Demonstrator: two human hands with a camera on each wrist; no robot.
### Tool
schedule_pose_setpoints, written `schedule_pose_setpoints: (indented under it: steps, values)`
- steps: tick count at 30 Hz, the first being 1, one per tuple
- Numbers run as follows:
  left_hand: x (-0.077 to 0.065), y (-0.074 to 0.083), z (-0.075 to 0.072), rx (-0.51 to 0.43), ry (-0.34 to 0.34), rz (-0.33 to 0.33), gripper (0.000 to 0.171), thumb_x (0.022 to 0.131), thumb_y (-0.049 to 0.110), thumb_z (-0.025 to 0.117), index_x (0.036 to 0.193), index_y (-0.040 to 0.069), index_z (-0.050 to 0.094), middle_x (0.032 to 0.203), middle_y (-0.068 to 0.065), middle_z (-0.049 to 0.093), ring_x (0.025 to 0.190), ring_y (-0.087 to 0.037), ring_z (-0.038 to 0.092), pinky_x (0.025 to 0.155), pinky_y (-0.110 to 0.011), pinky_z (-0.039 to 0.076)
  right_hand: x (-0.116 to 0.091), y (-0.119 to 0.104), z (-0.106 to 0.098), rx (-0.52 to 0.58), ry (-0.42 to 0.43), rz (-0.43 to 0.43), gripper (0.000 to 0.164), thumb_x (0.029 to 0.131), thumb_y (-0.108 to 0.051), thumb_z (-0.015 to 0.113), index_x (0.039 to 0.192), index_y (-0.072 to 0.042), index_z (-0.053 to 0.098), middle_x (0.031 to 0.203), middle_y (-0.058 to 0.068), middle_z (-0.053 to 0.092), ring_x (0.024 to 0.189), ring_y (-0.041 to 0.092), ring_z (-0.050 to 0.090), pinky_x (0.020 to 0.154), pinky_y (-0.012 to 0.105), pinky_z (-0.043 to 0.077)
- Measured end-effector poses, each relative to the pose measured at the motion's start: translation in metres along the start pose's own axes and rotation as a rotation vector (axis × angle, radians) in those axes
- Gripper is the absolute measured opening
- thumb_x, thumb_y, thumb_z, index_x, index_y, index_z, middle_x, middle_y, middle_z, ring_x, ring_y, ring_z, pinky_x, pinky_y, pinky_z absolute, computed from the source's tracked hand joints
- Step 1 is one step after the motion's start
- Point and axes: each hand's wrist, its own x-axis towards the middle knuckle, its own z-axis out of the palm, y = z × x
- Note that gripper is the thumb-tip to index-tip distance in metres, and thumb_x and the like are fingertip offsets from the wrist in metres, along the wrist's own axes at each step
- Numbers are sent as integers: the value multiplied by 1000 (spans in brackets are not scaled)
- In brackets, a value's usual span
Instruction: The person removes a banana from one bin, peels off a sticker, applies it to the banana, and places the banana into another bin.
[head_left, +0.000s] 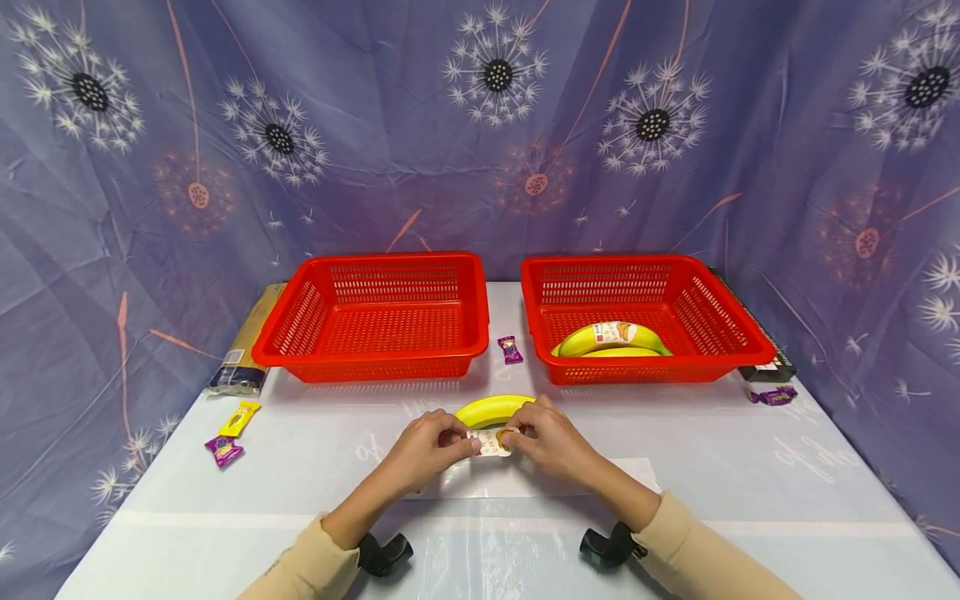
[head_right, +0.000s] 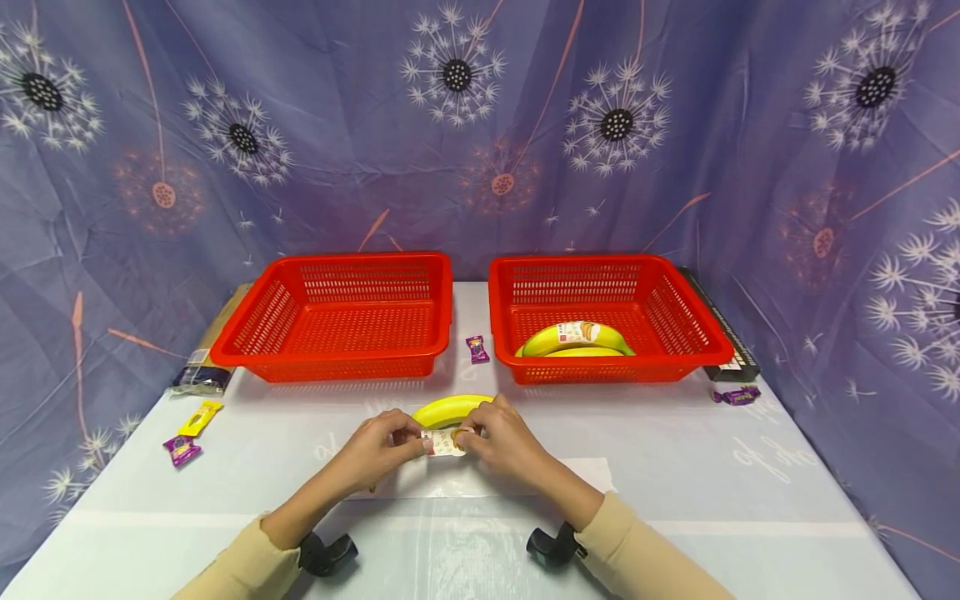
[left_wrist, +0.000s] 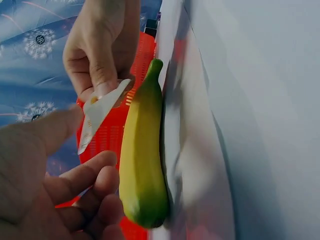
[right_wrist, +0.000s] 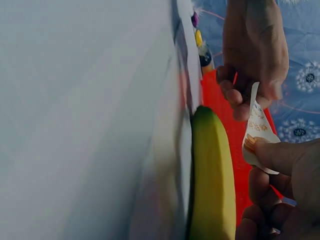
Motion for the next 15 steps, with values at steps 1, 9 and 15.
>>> schedule_pose_setpoints:
  steps: [1, 9, 15]
  values:
    - [4, 2, 2, 4, 12, -14, 21, 81, 37, 71, 80, 16, 68, 73, 7, 54, 70, -6, 46, 64, -20, 38, 1, 1, -2, -2, -3, 8, 11, 79, -22, 74, 71, -22, 67, 69, -16, 57, 74, 6, 39, 66, 20, 36]
    - [28, 8, 12, -14, 56, -28, 18, 80, 24, 73, 68, 13, 65, 61, 6, 56, 59, -6, 44, 54, -19, 36, 11, 9, -16, -10, 10, 61, 13, 79, -24, 75, 69, -21, 65, 66, -11, 54, 74, 9, 38, 65, 23, 34]
    - [44, 11, 13, 76, 95, -4, 20, 81, 25, 71, 66, 15, 63, 64, 5, 53, 65, -8, 43, 59, -22, 33, 26, 15, -22, -93, 24, 103, 16, 79, -24, 73, 66, -17, 66, 65, -9, 58, 69, 10, 44, 65, 25, 34]
